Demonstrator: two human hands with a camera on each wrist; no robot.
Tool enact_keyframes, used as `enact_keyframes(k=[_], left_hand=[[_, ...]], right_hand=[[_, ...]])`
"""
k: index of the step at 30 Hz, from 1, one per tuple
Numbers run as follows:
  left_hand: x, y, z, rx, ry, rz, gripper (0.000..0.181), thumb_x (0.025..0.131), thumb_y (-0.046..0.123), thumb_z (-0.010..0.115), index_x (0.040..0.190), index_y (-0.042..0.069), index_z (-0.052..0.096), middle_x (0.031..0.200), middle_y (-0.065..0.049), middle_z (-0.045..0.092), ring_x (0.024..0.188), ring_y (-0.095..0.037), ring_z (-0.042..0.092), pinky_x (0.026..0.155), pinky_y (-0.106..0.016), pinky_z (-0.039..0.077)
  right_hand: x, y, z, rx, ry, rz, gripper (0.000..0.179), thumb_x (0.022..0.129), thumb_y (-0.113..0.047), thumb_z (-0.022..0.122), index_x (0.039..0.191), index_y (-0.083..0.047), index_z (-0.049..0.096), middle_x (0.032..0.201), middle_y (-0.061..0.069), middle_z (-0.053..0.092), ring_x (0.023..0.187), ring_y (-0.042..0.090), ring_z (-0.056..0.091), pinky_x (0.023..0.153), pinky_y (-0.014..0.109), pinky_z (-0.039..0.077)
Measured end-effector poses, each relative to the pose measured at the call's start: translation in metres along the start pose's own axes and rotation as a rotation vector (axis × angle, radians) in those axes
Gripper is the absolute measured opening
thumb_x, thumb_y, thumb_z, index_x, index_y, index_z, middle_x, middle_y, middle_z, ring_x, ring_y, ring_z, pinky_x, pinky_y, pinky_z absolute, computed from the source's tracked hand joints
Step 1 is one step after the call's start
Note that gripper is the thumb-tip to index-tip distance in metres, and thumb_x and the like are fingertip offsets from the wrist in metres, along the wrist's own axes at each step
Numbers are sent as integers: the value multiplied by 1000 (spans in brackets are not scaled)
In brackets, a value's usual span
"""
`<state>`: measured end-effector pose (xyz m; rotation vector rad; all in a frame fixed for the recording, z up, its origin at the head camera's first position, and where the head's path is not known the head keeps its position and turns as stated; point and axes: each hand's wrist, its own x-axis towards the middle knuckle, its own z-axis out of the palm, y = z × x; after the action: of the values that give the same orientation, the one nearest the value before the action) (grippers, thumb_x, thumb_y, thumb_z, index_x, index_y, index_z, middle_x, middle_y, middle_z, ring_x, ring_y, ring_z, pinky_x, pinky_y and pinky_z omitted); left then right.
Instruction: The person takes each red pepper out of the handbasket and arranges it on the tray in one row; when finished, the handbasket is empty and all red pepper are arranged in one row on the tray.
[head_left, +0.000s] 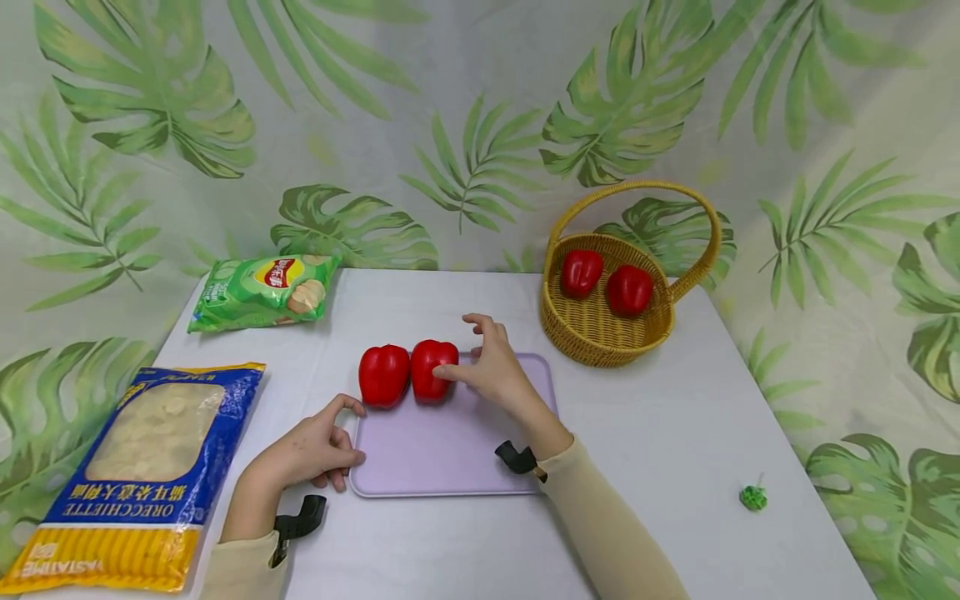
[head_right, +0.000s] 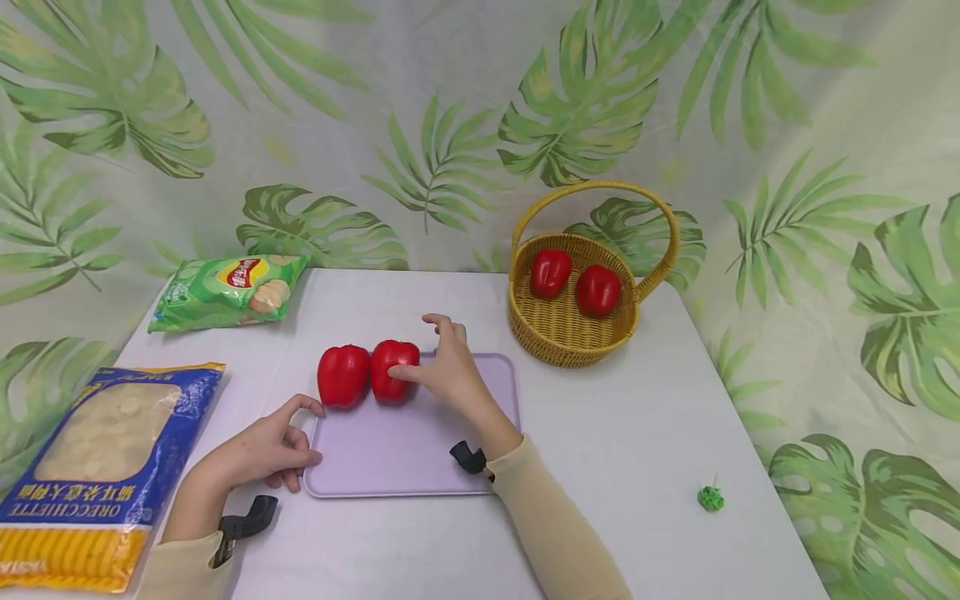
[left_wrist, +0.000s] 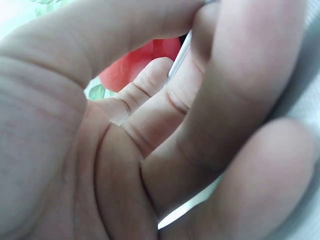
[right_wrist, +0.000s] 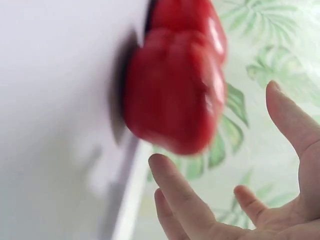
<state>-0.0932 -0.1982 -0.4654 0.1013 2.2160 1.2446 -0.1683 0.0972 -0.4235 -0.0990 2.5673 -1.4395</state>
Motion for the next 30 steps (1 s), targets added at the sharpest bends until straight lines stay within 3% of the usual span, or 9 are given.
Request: enact_keyframes(k=[7, 14, 23, 30], left_hand=[[0, 0, 0, -4, 0, -5, 58, 94, 14, 78, 139, 14, 43, 76, -7, 69, 58, -21, 71, 52, -32, 51], [1, 0, 0, 3, 0, -12, 57, 94, 15, 78, 139, 15, 43, 76, -7, 69, 58, -21, 71, 52, -31, 51], [1, 0, 0, 2, -1, -14, 58, 94, 15, 78, 140, 15, 42, 76, -7, 69, 58, -21, 71, 53, -32, 51], [1, 0, 0, -1, -2, -13, 58, 94, 15, 78, 140, 14, 42, 76, -7, 69, 58, -21, 70, 53, -31, 51]], right_hand=[[-4, -7, -47, 79, 94, -18, 97, 83, -35, 92, 160, -26, 34, 163, 12, 36, 144, 35, 50, 105, 56, 55], [-3, -2, -102, 124, 194, -77, 97, 87, -32, 88, 162, -17, 29, 166, 16, 32, 150, 39, 42, 114, 60, 48], [5, 7, -166, 115, 306, -24, 99, 90, -37, 85, 166, -24, 23, 172, 10, 26, 155, 35, 32, 119, 58, 42], [24, 28, -204, 129, 361, 4, 102, 91, -41, 83, 168, -31, 16, 178, 4, 13, 162, 32, 21, 128, 58, 30]])
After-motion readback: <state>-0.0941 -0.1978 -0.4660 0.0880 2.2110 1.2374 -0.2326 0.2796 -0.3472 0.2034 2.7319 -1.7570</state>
